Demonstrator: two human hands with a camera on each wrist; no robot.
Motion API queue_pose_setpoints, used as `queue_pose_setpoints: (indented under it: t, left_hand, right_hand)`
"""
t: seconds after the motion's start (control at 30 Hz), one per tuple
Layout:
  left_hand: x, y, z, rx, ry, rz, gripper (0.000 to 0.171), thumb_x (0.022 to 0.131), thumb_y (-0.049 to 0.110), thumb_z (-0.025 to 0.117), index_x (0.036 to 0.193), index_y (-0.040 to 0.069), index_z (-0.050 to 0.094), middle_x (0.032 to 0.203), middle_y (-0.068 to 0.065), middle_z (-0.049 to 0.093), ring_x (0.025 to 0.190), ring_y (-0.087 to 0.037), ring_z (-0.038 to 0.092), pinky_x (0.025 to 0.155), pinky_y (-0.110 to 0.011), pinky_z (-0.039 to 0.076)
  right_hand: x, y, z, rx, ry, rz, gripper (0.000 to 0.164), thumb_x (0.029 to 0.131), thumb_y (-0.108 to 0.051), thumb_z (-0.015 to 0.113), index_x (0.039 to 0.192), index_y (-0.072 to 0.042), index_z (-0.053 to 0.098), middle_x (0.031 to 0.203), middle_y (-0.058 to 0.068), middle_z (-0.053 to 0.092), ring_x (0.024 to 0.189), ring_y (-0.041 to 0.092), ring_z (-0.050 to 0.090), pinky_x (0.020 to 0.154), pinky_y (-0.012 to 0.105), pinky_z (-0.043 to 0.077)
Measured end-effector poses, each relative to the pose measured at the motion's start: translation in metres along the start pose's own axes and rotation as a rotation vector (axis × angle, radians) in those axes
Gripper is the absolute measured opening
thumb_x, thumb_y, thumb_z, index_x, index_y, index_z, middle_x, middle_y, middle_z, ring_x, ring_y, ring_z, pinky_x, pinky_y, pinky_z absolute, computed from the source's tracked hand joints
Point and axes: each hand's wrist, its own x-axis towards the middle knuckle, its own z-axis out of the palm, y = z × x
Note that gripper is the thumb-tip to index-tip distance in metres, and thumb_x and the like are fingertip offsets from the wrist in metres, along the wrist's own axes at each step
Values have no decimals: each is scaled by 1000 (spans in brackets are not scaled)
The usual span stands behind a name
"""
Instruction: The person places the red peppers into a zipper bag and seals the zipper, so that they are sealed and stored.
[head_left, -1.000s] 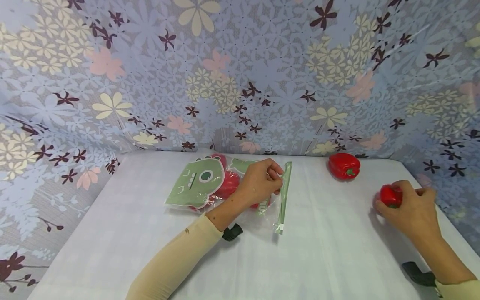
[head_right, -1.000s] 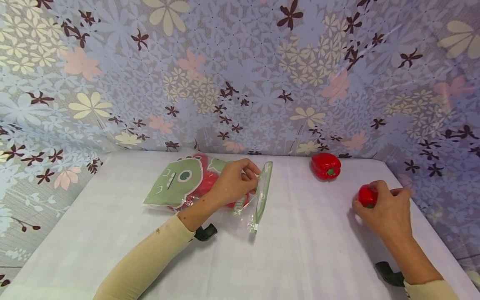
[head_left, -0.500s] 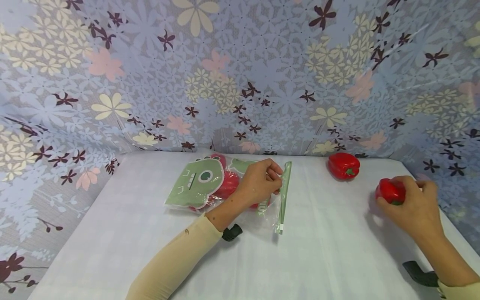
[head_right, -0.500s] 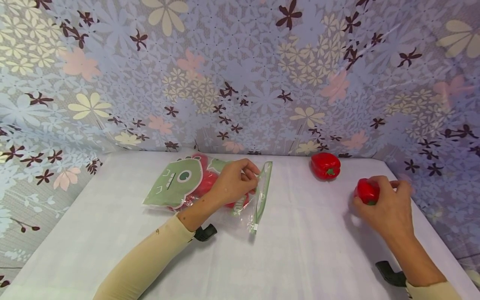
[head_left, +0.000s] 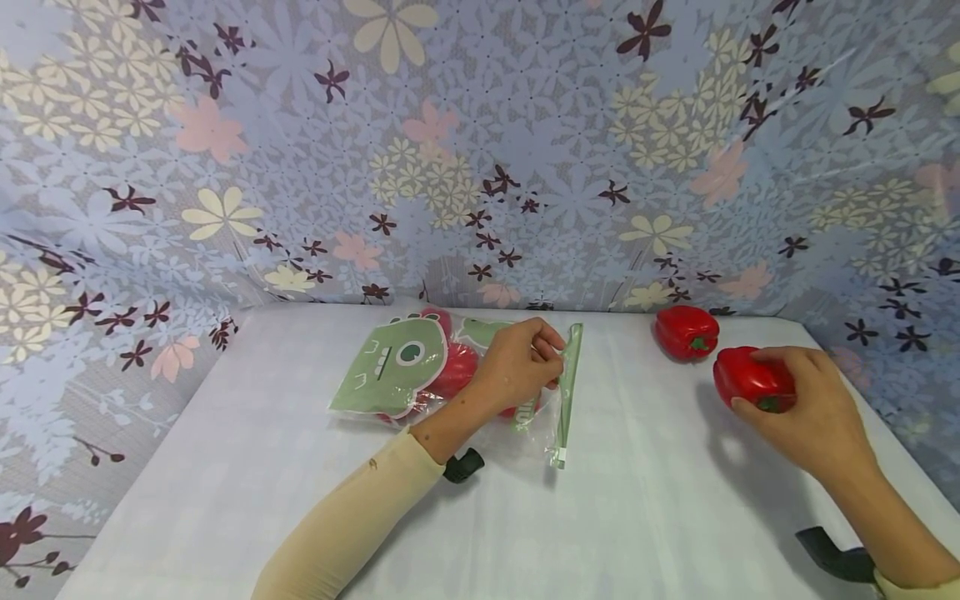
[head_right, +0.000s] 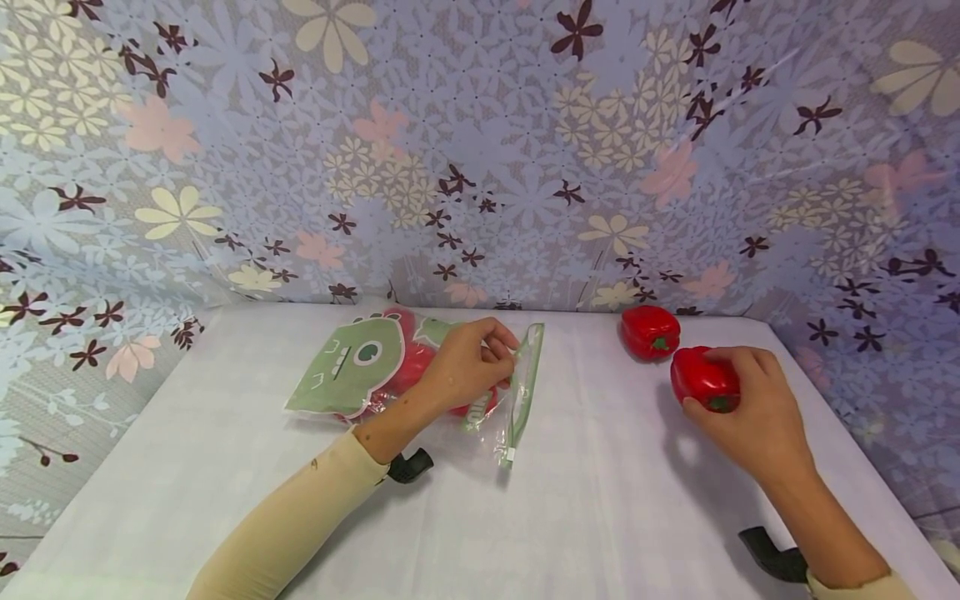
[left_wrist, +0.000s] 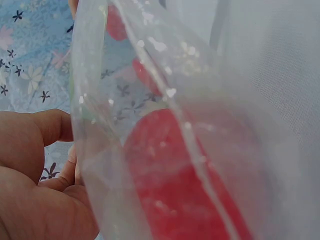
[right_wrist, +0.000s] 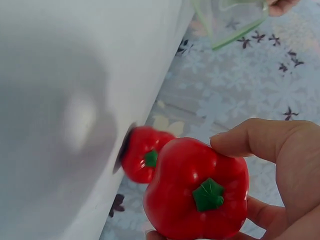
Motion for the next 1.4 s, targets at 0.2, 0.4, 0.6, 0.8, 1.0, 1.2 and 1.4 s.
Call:
queue_pose_setpoints:
  t: [0.2, 0.4, 0.6, 0.8, 1.0, 1.2, 1.4]
  left_hand:
    - [0, -1, 0, 0, -1, 13, 14, 95, -2, 67, 107, 6, 66, 85, -4, 68, 66, -13, 73, 64, -27, 62]
    - [0, -1, 0, 2, 2, 15, 14, 95, -2, 68, 106, 6, 66, 85, -4, 68, 66, -13, 73, 64, -27, 62]
    - [0, -2, 0, 2, -3, 20, 14, 95, -2, 68, 107, 5, 66, 86, -5, 68, 66, -13, 73, 64, -27, 63]
    - [1, -2, -1, 8, -2, 19, 14, 95, -2, 68, 108, 5, 66, 86, -5, 68, 67, -14, 73, 64, -27, 63]
    - [1, -2, 0, 13, -4, 23, 14, 95, -1, 68, 107, 5, 66, 86, -4, 68, 67, -13, 73, 64, -27, 62]
    - [2, -2, -1, 16, -1, 39, 14, 95, -2, 68, 107, 6, 66, 86, -4, 67, 66, -13, 73, 63, -27, 62]
    - [1, -2, -1, 28, -4, 42, 14, 95, -1, 69, 107, 5, 67, 86, -3, 68, 66, -13, 72, 63, -27, 62]
  right_hand:
    - [-4, -11, 0, 40, -1, -85, 77, 75, -9, 94, 139, 4, 53, 140, 34, 45, 115, 55, 48, 72, 47, 62]
    - [-8, -22, 2, 64, -19, -125, 76, 74, -7, 94, 139, 2, 55, 135, 34, 46, 116, 55, 45, 69, 47, 62]
    - [-12, -31, 8, 99, -31, -155, 76, 73, -3, 93, 139, -2, 56, 131, 31, 48, 117, 53, 47, 75, 63, 61]
    - [-15, -37, 12, 159, -36, -210, 79, 70, 1, 94, 140, -3, 56, 134, 28, 48, 116, 50, 51, 76, 43, 66]
    - [-18, -45, 19, 226, -41, -260, 81, 69, 3, 95, 140, -6, 57, 136, 23, 51, 119, 47, 53, 78, 4, 47]
    - [-18, -52, 26, 247, -65, -292, 81, 68, 1, 96, 140, -11, 60, 135, 17, 54, 119, 41, 56, 82, 17, 58]
    - [-18, -61, 35, 286, -114, -336, 84, 67, 1, 96, 141, -15, 60, 137, 11, 57, 121, 32, 57, 83, 16, 56]
